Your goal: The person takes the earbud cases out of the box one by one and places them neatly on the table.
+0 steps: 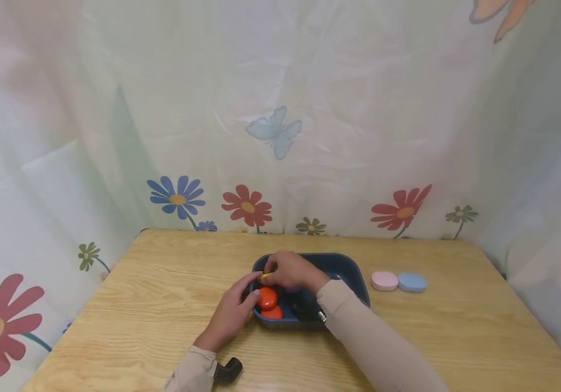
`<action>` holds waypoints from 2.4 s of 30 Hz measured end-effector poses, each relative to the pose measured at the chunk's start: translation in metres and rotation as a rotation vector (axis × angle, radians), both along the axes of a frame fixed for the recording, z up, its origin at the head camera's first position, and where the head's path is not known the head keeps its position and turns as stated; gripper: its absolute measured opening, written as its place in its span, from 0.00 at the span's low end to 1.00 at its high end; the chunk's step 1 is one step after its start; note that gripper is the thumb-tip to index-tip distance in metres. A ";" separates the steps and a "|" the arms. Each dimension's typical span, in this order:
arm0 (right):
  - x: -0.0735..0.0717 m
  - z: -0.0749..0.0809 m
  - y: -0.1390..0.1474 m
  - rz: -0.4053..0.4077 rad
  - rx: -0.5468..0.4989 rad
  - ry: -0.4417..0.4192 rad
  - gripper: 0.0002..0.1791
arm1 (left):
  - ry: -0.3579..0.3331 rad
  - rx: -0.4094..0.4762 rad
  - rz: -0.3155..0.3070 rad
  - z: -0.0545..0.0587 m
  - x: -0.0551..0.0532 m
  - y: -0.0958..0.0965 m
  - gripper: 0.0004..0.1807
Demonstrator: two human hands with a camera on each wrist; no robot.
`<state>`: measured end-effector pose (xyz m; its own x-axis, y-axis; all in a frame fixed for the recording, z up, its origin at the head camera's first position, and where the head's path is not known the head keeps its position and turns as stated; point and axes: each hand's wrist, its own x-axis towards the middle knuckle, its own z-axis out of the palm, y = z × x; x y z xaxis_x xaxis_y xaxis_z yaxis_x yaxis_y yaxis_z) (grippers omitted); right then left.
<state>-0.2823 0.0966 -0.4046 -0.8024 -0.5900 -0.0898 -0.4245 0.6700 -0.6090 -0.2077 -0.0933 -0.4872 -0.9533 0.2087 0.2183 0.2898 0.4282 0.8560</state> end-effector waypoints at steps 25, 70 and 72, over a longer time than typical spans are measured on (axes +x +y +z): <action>0.018 -0.002 0.028 -0.148 -0.232 -0.154 0.19 | 0.051 0.022 0.023 -0.002 0.001 0.004 0.23; 0.064 0.002 0.073 -0.280 -0.496 -0.009 0.20 | -0.015 0.025 0.023 0.000 0.003 0.000 0.23; 0.065 0.003 0.076 -0.281 -0.523 -0.007 0.19 | -0.008 0.022 0.021 0.001 0.002 0.000 0.23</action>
<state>-0.2174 0.1725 -0.4013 -0.9348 -0.3220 0.1496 -0.2688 0.3663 -0.8908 -0.2055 -0.0931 -0.4867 -0.9591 0.1835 0.2154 0.2743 0.4154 0.8673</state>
